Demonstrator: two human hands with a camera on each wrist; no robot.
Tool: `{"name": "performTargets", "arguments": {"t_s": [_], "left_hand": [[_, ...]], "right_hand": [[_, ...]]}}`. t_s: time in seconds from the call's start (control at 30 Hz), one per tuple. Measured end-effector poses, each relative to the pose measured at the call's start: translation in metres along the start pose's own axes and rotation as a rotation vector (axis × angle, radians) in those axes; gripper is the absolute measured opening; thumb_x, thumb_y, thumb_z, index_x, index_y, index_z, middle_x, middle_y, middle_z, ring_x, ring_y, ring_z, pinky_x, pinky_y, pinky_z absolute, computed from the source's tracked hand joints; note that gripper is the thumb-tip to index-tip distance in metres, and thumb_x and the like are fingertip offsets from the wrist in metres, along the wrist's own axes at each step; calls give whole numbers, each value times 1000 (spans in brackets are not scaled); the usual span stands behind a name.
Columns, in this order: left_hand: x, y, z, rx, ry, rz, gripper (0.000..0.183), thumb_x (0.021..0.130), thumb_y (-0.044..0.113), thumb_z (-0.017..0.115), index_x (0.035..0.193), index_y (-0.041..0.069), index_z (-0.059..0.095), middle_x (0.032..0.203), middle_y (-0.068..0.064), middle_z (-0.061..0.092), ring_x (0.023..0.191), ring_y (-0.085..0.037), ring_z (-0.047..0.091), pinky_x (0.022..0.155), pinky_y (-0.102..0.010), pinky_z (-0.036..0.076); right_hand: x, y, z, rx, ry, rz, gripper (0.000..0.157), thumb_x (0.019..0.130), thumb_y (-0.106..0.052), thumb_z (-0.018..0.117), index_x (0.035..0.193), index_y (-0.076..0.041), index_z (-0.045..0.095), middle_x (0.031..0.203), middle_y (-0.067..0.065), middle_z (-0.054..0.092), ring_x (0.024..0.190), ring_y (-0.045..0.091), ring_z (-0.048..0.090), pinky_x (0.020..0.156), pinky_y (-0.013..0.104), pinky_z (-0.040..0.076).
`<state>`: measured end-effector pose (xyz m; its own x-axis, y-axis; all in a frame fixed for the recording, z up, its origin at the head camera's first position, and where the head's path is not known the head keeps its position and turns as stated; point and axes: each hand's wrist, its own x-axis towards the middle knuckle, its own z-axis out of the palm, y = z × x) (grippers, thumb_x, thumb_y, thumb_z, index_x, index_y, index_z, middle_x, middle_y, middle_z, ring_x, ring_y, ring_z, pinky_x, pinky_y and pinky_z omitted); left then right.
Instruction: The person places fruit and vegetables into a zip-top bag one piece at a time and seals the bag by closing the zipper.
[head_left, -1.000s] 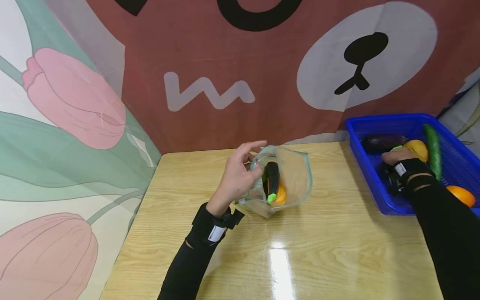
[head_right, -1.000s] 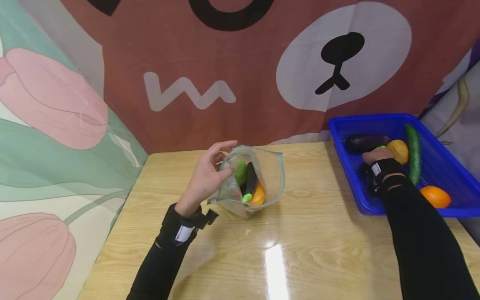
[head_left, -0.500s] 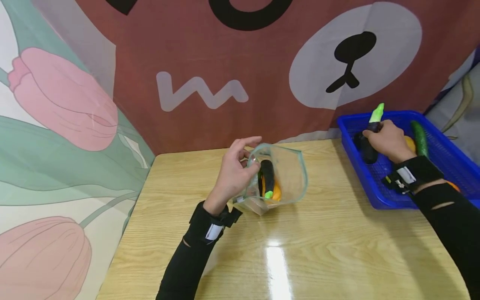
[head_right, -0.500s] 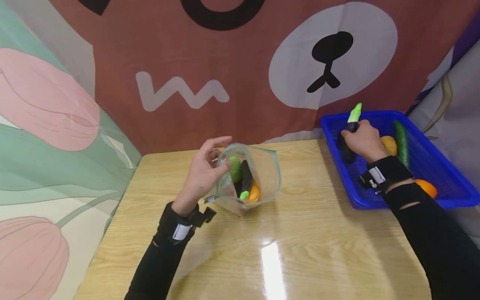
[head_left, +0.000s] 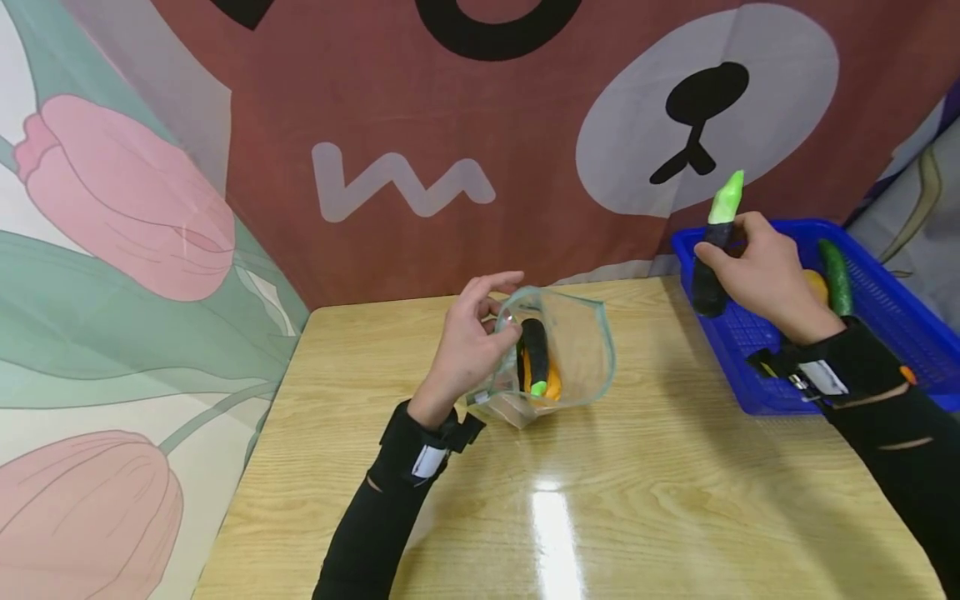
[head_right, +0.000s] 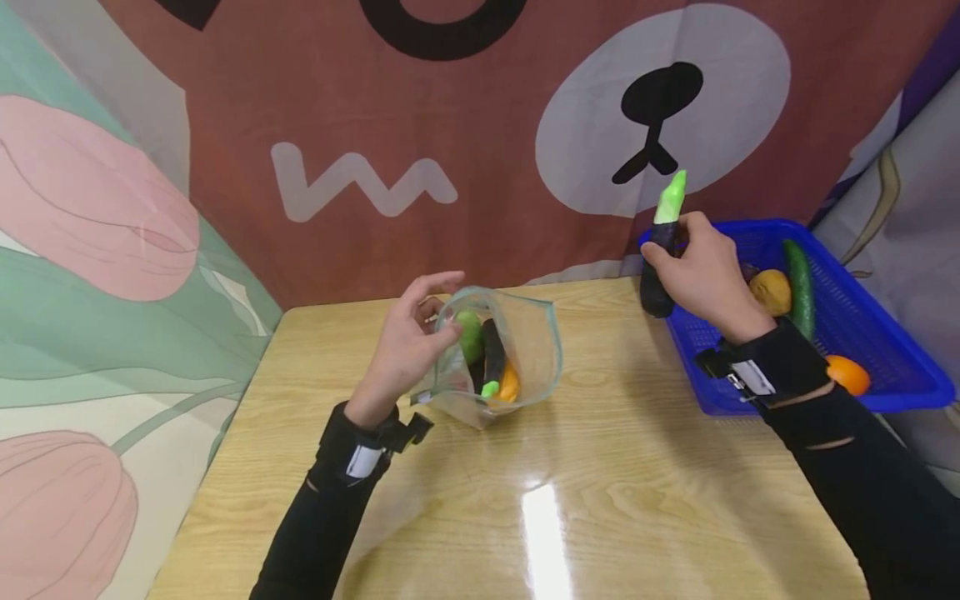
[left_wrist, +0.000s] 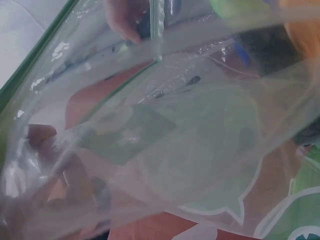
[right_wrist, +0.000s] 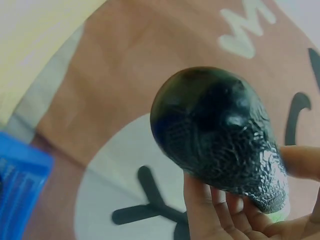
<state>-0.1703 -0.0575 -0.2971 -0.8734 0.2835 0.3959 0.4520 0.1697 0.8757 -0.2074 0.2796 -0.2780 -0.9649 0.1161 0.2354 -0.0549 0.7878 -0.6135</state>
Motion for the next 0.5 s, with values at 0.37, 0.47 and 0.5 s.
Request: {"name": "performTargets", "arguments": {"t_s": [0.37,0.47,0.5], "left_hand": [[0,1,1,8,2,-4,52,82,-9,57,129,14,55,117,-8,50,73,-18,47,58,-22,37],[1,1,2,11,3,-6,53,82,-9,57,129,14,55,118,-9,50,74,-18,47,58,-22,37],[1,1,2,13,3,-8,52,82,-9,57,129,14,55,118,-9,50,74,-18,47,58,-22,37]], "right_hand": [[-30,-44,2,170,-35,-127,46,89,-42,62,119,-8,54,105,9,61,91,15,57,70,27,39],[-41,-56,5,236,-37,-201,35,87,-33,68,113,-11,59,95,-5,61,80,3,57,66,17,43],[-44,-60,6,260,-41,-223,33,86,-29,69,112,-11,59,93,-8,61,78,2,57,65,16,44]]}}
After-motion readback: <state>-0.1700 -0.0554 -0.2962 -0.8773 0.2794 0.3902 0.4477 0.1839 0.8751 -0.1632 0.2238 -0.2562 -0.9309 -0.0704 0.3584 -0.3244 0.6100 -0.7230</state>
